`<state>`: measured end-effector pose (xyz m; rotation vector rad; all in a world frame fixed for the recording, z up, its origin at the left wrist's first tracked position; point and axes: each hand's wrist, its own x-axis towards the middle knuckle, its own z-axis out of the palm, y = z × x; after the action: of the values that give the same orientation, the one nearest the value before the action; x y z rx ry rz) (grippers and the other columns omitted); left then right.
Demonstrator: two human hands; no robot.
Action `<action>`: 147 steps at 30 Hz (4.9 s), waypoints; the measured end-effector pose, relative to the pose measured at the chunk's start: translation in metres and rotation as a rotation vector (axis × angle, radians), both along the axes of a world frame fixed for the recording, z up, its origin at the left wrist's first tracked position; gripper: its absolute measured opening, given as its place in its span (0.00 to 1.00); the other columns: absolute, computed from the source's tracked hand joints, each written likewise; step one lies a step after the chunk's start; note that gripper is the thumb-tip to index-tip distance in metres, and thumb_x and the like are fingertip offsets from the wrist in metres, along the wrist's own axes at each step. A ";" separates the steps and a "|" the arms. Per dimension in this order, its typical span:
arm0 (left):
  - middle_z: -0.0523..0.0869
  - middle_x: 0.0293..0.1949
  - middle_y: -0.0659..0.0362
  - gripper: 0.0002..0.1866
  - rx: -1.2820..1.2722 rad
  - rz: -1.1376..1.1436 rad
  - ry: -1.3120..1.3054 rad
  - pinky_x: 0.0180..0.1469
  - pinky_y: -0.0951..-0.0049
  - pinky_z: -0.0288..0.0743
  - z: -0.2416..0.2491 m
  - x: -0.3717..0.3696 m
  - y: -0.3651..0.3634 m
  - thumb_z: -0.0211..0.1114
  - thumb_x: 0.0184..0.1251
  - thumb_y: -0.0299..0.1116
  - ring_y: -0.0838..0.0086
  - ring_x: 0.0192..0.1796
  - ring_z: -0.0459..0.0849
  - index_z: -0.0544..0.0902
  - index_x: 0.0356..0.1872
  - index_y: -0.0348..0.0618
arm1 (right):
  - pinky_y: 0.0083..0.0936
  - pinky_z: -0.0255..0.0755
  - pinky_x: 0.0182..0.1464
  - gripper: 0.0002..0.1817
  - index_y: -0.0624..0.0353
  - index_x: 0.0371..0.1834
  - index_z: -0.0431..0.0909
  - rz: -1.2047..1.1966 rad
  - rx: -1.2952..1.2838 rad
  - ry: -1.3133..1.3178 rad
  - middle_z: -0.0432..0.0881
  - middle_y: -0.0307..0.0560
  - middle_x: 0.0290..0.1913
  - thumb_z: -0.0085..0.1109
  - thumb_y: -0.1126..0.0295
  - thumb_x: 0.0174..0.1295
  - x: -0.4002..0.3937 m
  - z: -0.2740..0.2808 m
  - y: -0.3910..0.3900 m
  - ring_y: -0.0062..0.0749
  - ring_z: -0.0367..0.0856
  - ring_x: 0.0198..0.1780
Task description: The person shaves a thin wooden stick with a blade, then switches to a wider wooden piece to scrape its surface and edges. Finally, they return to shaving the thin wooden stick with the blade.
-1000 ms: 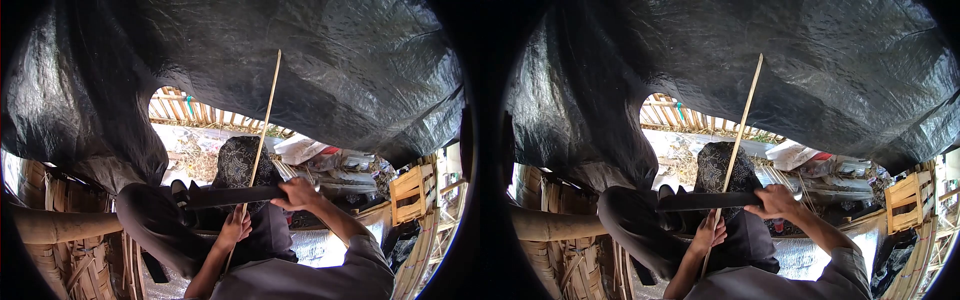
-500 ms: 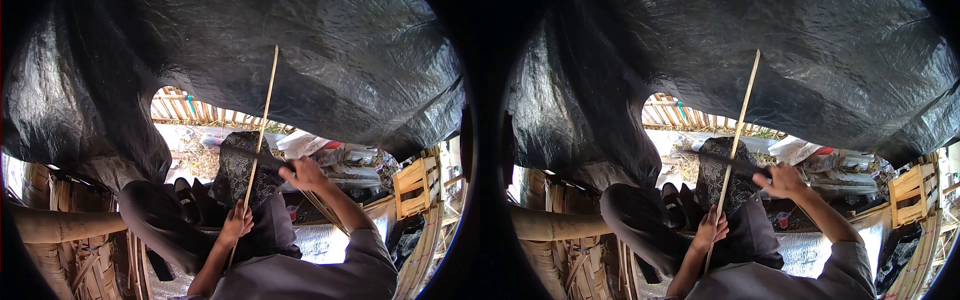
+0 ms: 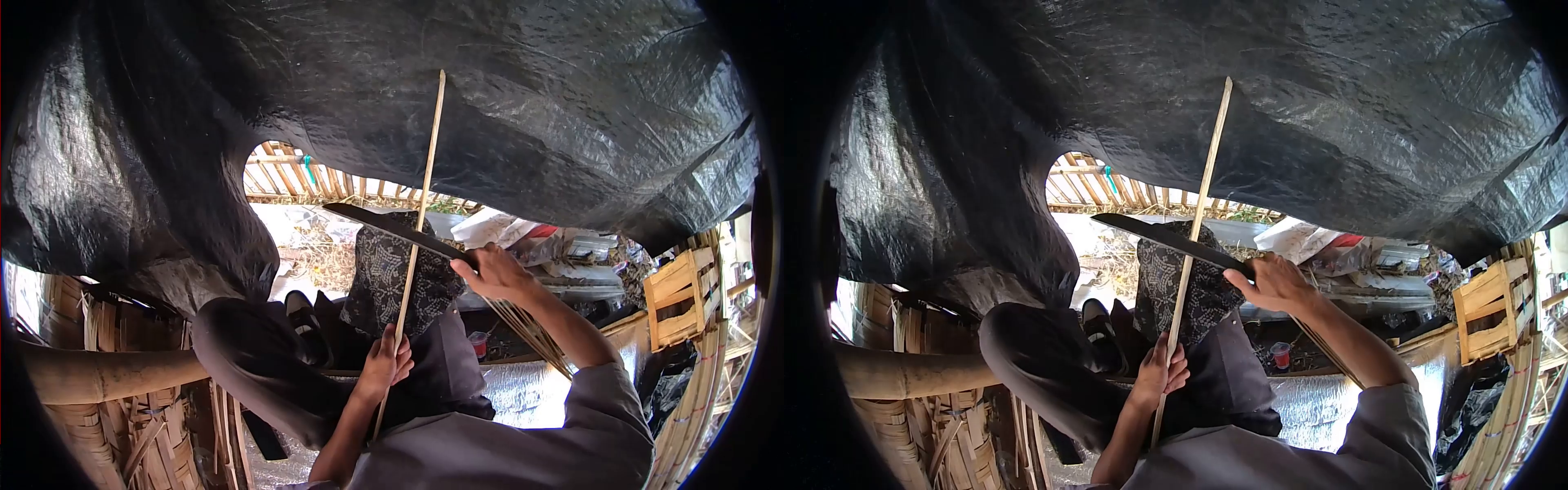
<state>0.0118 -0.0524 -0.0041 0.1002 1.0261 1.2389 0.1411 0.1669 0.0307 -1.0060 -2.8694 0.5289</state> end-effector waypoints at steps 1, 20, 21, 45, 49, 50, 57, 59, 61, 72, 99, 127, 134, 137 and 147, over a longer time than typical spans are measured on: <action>0.53 0.08 0.68 0.27 0.005 -0.002 0.003 0.10 0.81 0.43 0.001 -0.001 0.001 0.37 0.69 0.58 0.84 0.08 0.49 0.60 0.17 0.50 | 0.41 0.71 0.25 0.26 0.60 0.22 0.78 -0.002 0.005 0.003 0.76 0.53 0.15 0.49 0.46 0.59 0.004 -0.003 0.001 0.46 0.78 0.20; 0.53 0.09 0.68 0.25 0.017 0.014 0.082 0.10 0.81 0.42 0.003 0.003 -0.008 0.37 0.70 0.56 0.84 0.08 0.49 0.60 0.18 0.49 | 0.35 0.72 0.22 0.31 0.61 0.19 0.76 0.341 0.074 -0.110 0.71 0.50 0.10 0.49 0.40 0.55 -0.009 0.021 -0.038 0.42 0.76 0.15; 0.53 0.09 0.68 0.25 0.022 0.005 0.066 0.10 0.81 0.42 0.003 0.003 -0.009 0.37 0.70 0.56 0.84 0.08 0.49 0.61 0.19 0.49 | 0.36 0.72 0.21 0.31 0.60 0.18 0.76 0.370 0.156 -0.191 0.70 0.49 0.09 0.50 0.39 0.54 -0.013 0.029 -0.039 0.41 0.76 0.15; 0.53 0.09 0.69 0.26 0.010 -0.020 -0.087 0.09 0.80 0.43 0.003 -0.002 -0.010 0.36 0.69 0.57 0.84 0.08 0.49 0.61 0.19 0.48 | 0.36 0.69 0.18 0.36 0.67 0.18 0.77 0.035 -0.051 -0.004 0.71 0.50 0.10 0.42 0.40 0.61 -0.036 0.023 0.019 0.41 0.75 0.14; 0.53 0.09 0.69 0.26 -0.015 0.000 0.023 0.08 0.81 0.43 0.000 0.003 -0.012 0.36 0.70 0.57 0.84 0.07 0.50 0.61 0.18 0.48 | 0.32 0.71 0.21 0.31 0.60 0.23 0.79 0.182 -0.158 -0.229 0.75 0.51 0.14 0.49 0.38 0.55 -0.033 0.033 -0.012 0.41 0.77 0.18; 0.53 0.09 0.69 0.26 -0.016 0.001 0.023 0.08 0.81 0.43 -0.002 0.003 -0.014 0.36 0.70 0.57 0.84 0.07 0.50 0.61 0.18 0.48 | 0.34 0.73 0.23 0.32 0.58 0.25 0.79 0.291 0.031 -0.124 0.74 0.51 0.14 0.49 0.36 0.53 -0.031 0.029 -0.019 0.41 0.77 0.18; 0.53 0.10 0.69 0.26 -0.036 0.017 0.084 0.09 0.80 0.43 0.001 0.007 -0.013 0.35 0.70 0.56 0.84 0.08 0.49 0.61 0.19 0.48 | 0.31 0.66 0.13 0.35 0.62 0.15 0.75 0.047 -0.070 0.007 0.69 0.43 0.08 0.42 0.38 0.60 -0.037 0.018 0.043 0.32 0.70 0.10; 0.53 0.10 0.69 0.26 -0.014 0.020 0.082 0.09 0.80 0.43 0.003 0.005 -0.011 0.35 0.70 0.56 0.84 0.08 0.49 0.62 0.20 0.47 | 0.33 0.65 0.13 0.36 0.63 0.15 0.75 0.073 -0.026 0.081 0.70 0.45 0.08 0.41 0.38 0.60 -0.039 0.018 0.039 0.31 0.71 0.10; 0.54 0.09 0.68 0.26 -0.003 -0.001 0.032 0.09 0.80 0.43 0.000 0.003 -0.014 0.34 0.70 0.56 0.84 0.07 0.49 0.62 0.20 0.47 | 0.34 0.66 0.14 0.35 0.63 0.16 0.76 0.098 -0.124 -0.023 0.70 0.45 0.09 0.41 0.39 0.61 -0.037 0.021 0.029 0.33 0.71 0.11; 0.52 0.09 0.68 0.26 -0.063 0.019 0.140 0.10 0.80 0.42 0.002 0.010 -0.018 0.34 0.70 0.56 0.83 0.08 0.49 0.60 0.18 0.48 | 0.31 0.62 0.11 0.37 0.61 0.15 0.75 -0.016 -0.110 -0.023 0.67 0.43 0.08 0.38 0.36 0.60 -0.037 0.004 0.057 0.29 0.68 0.08; 0.52 0.09 0.68 0.25 -0.049 0.008 0.136 0.10 0.81 0.44 0.004 0.011 -0.029 0.34 0.70 0.54 0.83 0.09 0.49 0.60 0.19 0.47 | 0.40 0.72 0.28 0.33 0.64 0.23 0.79 0.247 -0.092 -0.129 0.74 0.60 0.18 0.50 0.38 0.54 -0.016 0.021 -0.027 0.50 0.78 0.23; 0.51 0.08 0.71 0.26 0.055 -0.085 -0.228 0.08 0.83 0.43 -0.002 -0.008 -0.005 0.33 0.70 0.56 0.85 0.07 0.48 0.59 0.17 0.50 | 0.35 0.69 0.17 0.32 0.64 0.16 0.76 0.190 0.050 -0.101 0.70 0.55 0.08 0.50 0.41 0.56 -0.019 0.024 -0.057 0.45 0.74 0.13; 0.52 0.08 0.71 0.26 0.065 -0.066 -0.208 0.08 0.83 0.43 0.001 -0.008 -0.009 0.33 0.70 0.56 0.85 0.07 0.49 0.60 0.18 0.50 | 0.41 0.72 0.24 0.34 0.64 0.20 0.77 0.084 0.006 -0.193 0.73 0.57 0.12 0.48 0.37 0.55 -0.017 0.031 -0.041 0.49 0.77 0.18; 0.52 0.08 0.71 0.26 0.064 -0.065 -0.192 0.08 0.83 0.43 0.003 -0.009 -0.006 0.33 0.70 0.57 0.85 0.07 0.48 0.60 0.17 0.50 | 0.43 0.71 0.24 0.33 0.67 0.19 0.76 -0.010 0.159 -0.011 0.73 0.59 0.13 0.47 0.42 0.59 -0.011 0.011 -0.026 0.53 0.77 0.19; 0.52 0.08 0.70 0.26 0.094 -0.073 -0.238 0.08 0.83 0.43 -0.004 -0.010 -0.013 0.32 0.71 0.54 0.85 0.07 0.49 0.61 0.18 0.49 | 0.38 0.71 0.19 0.37 0.65 0.19 0.78 0.123 0.079 -0.142 0.74 0.57 0.13 0.44 0.35 0.56 -0.010 0.014 -0.027 0.45 0.79 0.18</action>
<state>0.0019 -0.0651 -0.0085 0.0605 0.7527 1.2005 0.1314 0.1399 0.0450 -0.8947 -3.0659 0.3616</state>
